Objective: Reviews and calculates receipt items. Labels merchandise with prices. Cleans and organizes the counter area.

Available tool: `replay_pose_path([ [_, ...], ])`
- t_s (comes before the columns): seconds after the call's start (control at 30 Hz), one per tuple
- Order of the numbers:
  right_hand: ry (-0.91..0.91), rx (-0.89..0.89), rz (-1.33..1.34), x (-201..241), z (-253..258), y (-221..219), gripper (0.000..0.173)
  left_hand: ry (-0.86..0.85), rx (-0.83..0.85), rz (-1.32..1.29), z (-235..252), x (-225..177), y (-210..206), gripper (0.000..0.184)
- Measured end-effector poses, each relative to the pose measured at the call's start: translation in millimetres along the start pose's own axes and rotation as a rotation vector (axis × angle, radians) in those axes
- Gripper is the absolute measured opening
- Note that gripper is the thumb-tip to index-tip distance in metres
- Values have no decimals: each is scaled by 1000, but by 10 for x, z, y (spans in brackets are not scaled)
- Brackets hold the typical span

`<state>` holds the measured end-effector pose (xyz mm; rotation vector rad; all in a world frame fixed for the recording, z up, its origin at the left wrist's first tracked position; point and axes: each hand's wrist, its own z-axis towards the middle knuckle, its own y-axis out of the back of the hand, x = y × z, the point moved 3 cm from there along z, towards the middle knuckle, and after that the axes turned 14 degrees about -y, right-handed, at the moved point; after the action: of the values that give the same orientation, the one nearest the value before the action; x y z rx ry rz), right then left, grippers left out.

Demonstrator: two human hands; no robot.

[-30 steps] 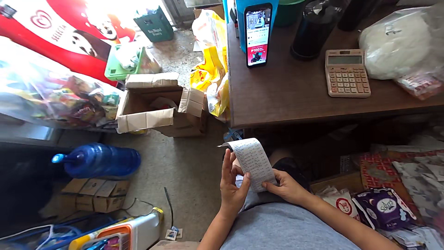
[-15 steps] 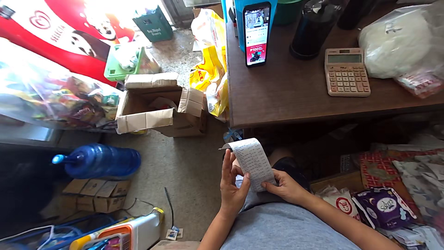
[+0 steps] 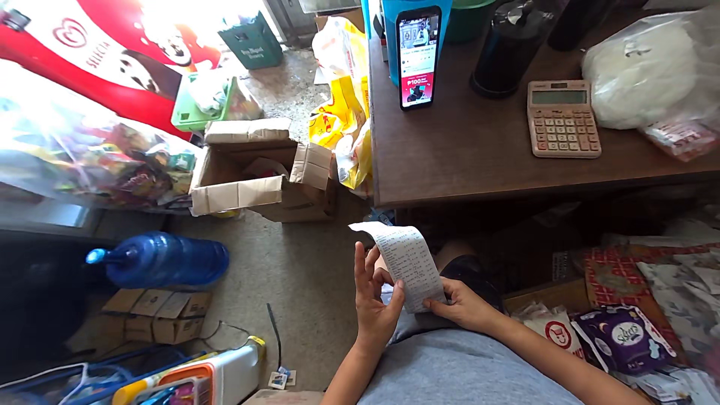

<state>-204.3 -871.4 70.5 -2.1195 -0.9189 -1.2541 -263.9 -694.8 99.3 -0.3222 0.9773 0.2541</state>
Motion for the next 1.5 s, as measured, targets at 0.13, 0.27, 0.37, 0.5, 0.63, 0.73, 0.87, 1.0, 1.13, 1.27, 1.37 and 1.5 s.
replay_pose_path([
  [0.13, -4, 11, 12, 26, -14, -7, 25, 11, 6, -26, 5, 4, 0, 97],
  [0.27, -13, -6, 250, 235, -51, -4, 19, 200, 105, -72, -43, 96, 24, 95],
  [0.37, 15, -78, 374, 440, -1, 123, 20, 326, 193, -189, -114, 169, 0, 110],
  [0.5, -46, -220, 506, 597, 126, 337, 13, 400, 271, -180, -216, 138, -27, 95],
  [0.63, -87, -289, 617, 567, 297, 484, 15, 351, 389, -124, -229, 102, -27, 73],
  [0.73, -125, -310, 651, 547, 360, 516, 16, 281, 455, -113, -201, 56, -99, 31],
  [0.87, -140, -292, 668, 531, 374, 480, 17, 262, 479, -107, -205, 61, -150, 13],
  [1.0, -123, -287, 685, 534, 363, 483, 17, 253, 477, -101, -191, 56, -158, 14],
  [1.13, -132, -268, 674, 534, 303, 486, 19, 240, 476, -98, -193, 51, -159, 14],
  [1.27, -142, -156, 543, 485, 129, 437, 35, 233, 443, -92, -181, 43, -147, 14],
  [1.37, -112, -82, 344, 440, -67, 323, 38, 227, 395, -67, -172, 38, -126, 14],
  [1.5, 3, -57, 237, 341, -203, 189, 16, 247, 346, -59, -175, 63, -116, 13],
])
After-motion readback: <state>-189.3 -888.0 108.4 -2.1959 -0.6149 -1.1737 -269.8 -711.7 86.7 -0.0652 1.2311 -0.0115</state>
